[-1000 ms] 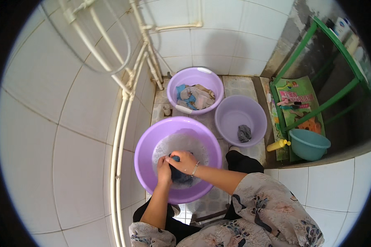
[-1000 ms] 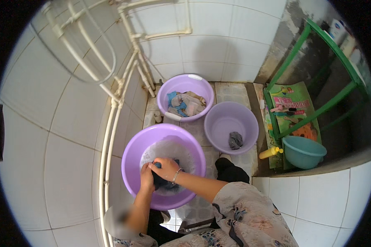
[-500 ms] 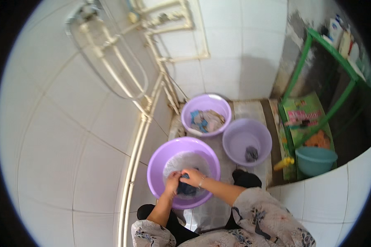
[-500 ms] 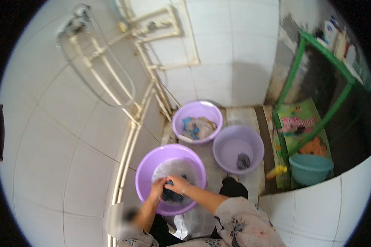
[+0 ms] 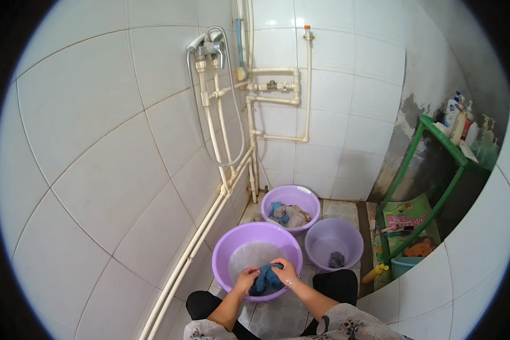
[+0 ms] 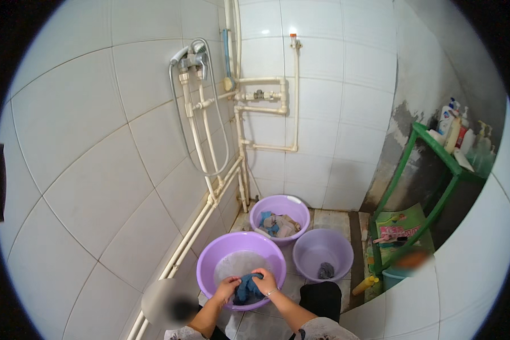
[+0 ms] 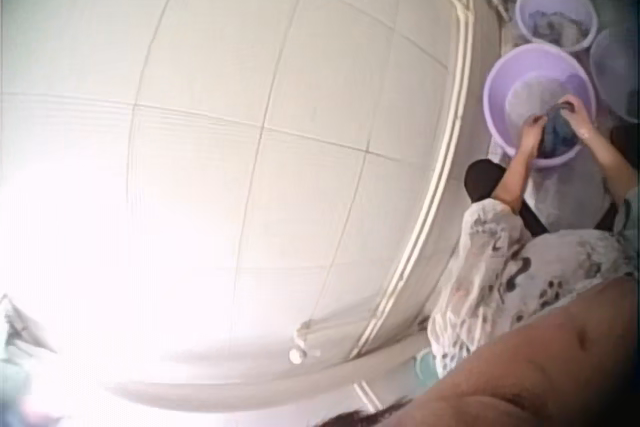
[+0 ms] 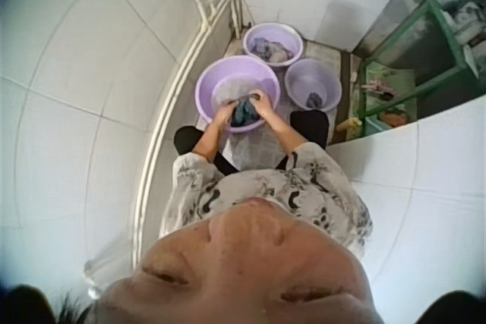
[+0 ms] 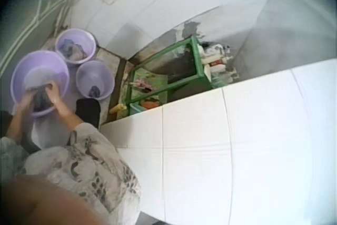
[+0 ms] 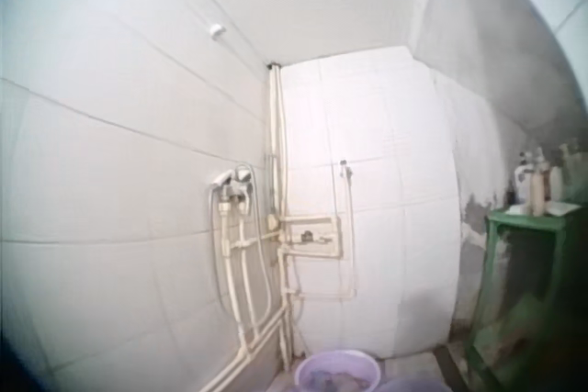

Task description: The person sits on a low stool in a tiled room and hand-washes a blue garment in a purple basin filled with soapy water. They repeatedly scrub, wring, and rinse the item, then transfer it to a second basin containing other clothes.

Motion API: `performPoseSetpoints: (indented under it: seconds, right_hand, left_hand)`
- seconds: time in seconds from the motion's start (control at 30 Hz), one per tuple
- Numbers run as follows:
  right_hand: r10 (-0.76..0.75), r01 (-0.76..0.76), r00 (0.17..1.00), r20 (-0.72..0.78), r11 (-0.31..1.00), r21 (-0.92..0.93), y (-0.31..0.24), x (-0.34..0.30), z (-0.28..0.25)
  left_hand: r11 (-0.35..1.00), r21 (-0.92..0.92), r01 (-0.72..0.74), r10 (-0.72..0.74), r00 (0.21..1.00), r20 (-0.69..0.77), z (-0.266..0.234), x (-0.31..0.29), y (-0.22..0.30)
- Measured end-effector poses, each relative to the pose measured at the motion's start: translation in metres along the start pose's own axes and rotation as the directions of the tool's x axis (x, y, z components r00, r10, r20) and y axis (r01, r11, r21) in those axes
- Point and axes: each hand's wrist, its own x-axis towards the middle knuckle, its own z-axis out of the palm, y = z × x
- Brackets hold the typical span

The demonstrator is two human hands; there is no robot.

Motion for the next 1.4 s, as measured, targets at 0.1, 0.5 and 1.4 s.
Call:
performPoseSetpoints:
  seconds: [0.1, 0.5, 1.4]
  right_hand:
    - [0.055, -0.054, 0.998, -0.041, 0.998, 0.011, 0.0, -0.018, 0.011]
    - [-0.111, 0.12, 0.992, 0.052, 0.964, -0.238, -0.059, -0.006, 0.018]
    - [-0.074, 0.055, 0.964, 0.255, 0.995, 0.079, -0.069, 0.043, -0.016]
  left_hand:
    - [0.992, 0.116, -0.052, 0.048, 0.998, 0.038, 0.007, -0.018, 0.007]
    - [0.757, 0.387, -0.527, 0.471, 0.85, 0.237, -0.007, -0.032, 0.034]
    - [0.73, 0.517, -0.448, 0.446, 0.885, 0.137, -0.019, -0.036, 0.079]
